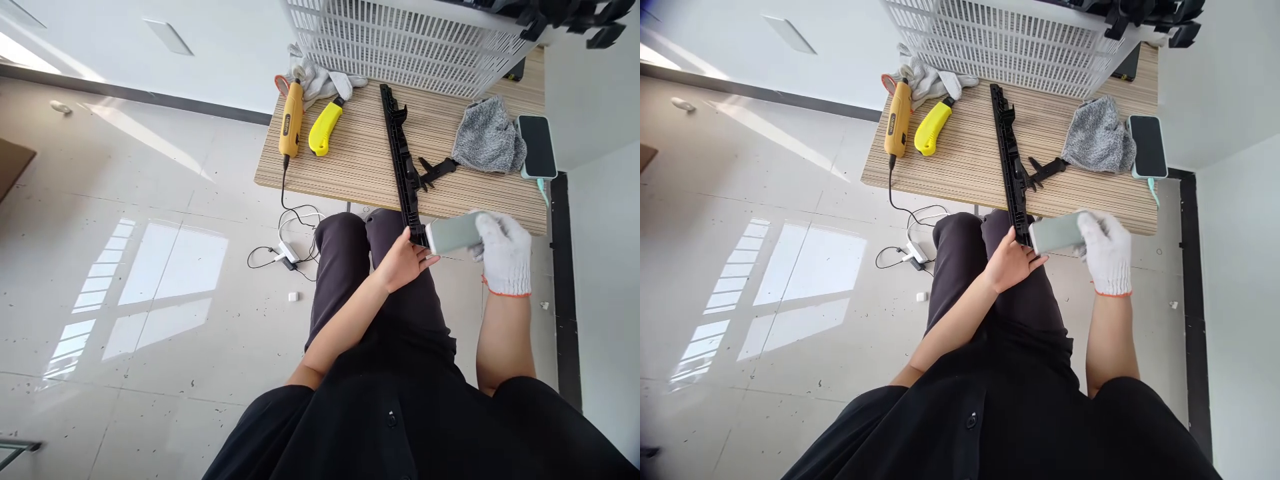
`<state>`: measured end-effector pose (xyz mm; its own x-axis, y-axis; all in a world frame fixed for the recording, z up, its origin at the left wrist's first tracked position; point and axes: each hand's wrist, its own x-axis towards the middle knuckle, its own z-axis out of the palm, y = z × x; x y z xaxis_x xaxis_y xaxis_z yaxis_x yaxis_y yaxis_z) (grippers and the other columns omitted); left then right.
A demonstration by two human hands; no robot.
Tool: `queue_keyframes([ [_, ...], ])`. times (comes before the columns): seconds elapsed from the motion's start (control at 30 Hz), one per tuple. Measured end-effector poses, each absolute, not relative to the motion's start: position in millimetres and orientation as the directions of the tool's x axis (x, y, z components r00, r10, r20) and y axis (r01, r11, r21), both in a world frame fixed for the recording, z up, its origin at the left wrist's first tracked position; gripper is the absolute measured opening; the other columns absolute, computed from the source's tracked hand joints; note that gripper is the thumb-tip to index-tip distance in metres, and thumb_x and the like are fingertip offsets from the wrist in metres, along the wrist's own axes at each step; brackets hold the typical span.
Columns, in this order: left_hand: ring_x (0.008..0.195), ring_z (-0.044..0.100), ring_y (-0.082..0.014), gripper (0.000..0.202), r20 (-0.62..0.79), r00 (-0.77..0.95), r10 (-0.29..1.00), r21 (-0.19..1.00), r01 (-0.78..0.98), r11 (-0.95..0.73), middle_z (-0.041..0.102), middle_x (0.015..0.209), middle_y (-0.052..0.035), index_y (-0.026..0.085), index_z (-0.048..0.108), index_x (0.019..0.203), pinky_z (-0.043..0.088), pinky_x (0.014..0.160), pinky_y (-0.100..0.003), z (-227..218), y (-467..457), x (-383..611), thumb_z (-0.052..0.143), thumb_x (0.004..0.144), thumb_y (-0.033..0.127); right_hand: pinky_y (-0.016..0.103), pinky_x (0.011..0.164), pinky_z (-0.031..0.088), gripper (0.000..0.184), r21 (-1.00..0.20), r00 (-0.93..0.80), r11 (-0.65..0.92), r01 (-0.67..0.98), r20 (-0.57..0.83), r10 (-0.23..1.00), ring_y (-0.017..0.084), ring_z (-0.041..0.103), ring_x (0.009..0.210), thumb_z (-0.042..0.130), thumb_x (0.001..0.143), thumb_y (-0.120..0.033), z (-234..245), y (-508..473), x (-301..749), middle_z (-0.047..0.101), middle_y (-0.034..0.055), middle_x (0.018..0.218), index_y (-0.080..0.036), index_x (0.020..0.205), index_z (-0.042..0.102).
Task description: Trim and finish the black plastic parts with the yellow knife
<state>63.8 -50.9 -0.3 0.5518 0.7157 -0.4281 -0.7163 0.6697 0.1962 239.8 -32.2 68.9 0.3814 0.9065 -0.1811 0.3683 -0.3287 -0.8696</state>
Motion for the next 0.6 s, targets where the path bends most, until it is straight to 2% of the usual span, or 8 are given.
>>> queue_keyframes([
  [0.07, 0.139, 0.063, -0.0271, 0.043, -0.415, 0.567, 0.712, 0.188, -0.712, 0.677, 0.078, 0.124, -0.008, 0.024, 0.078, 0.117, 0.039, 0.127, -0.043, -2, -49, 59, 0.061, 0.099, 0.059, 0.023, 0.039, 0.043, 0.033, -0.849, 0.322, -0.351, 0.395, -0.23, 0.919, 0.012, 0.058, 0.045, 0.075, 0.087, -0.043, 70, -35, 236, 0.065, -0.0007, 0.066, -0.018, 0.107, 0.082],
  [0.2, 0.134, 0.066, -0.0243, 0.039, -0.388, 0.568, 0.726, 0.198, -0.718, 0.667, 0.078, 0.127, -0.0058, 0.026, 0.079, 0.117, 0.042, 0.123, -0.04, -10, -49, 54, 0.057, 0.103, 0.055, 0.023, 0.038, 0.043, 0.031, -0.865, 0.466, -0.352, 0.357, -0.161, 0.87, 0.011, 0.056, 0.044, 0.073, 0.088, -0.044, 73, -38, 231, 0.064, -0.0015, 0.064, -0.019, 0.103, 0.08],
  [0.3, 0.131, 0.067, -0.0244, 0.037, -0.349, 0.572, 0.742, 0.188, -0.733, 0.653, 0.077, 0.127, -0.0061, 0.025, 0.079, 0.12, 0.043, 0.121, -0.041, -15, -51, 54, 0.06, 0.103, 0.052, 0.025, 0.039, 0.046, 0.029, -0.825, 0.308, -0.397, 0.403, -0.286, 0.907, 0.013, 0.06, 0.047, 0.076, 0.085, -0.041, 74, -38, 228, 0.07, 0.0014, 0.07, -0.018, 0.103, 0.081],
  [0.43, 0.132, 0.067, -0.0237, 0.034, -0.376, 0.573, 0.728, 0.167, -0.731, 0.661, 0.078, 0.125, -0.0059, 0.025, 0.078, 0.121, 0.042, 0.122, -0.04, -15, -53, 54, 0.063, 0.102, 0.05, 0.025, 0.04, 0.046, 0.032, -0.831, 0.466, -0.388, 0.398, -0.181, 0.866, 0.014, 0.06, 0.046, 0.073, 0.088, -0.047, 75, -35, 226, 0.067, 0.0004, 0.066, -0.019, 0.101, 0.079],
  [0.53, 0.138, 0.064, -0.0273, 0.039, -0.377, 0.592, 0.712, 0.157, -0.717, 0.68, 0.077, 0.129, -0.0078, 0.024, 0.076, 0.125, 0.04, 0.124, -0.042, -12, -53, 54, 0.068, 0.099, 0.051, 0.026, 0.042, 0.049, 0.031, -0.795, 0.253, -0.406, 0.451, -0.322, 0.912, 0.013, 0.06, 0.047, 0.077, 0.085, -0.044, 77, -29, 226, 0.071, 0.0013, 0.071, -0.02, 0.103, 0.08],
  [0.6, 0.141, 0.062, -0.0281, 0.039, -0.372, 0.597, 0.711, 0.149, -0.717, 0.681, 0.077, 0.131, -0.008, 0.024, 0.076, 0.126, 0.04, 0.124, -0.043, -12, -54, 54, 0.067, 0.099, 0.051, 0.027, 0.045, 0.051, 0.029, -0.781, 0.261, -0.381, 0.495, -0.284, 0.923, 0.014, 0.063, 0.05, 0.077, 0.085, -0.043, 79, -23, 226, 0.073, 0.003, 0.076, -0.019, 0.102, 0.08],
])
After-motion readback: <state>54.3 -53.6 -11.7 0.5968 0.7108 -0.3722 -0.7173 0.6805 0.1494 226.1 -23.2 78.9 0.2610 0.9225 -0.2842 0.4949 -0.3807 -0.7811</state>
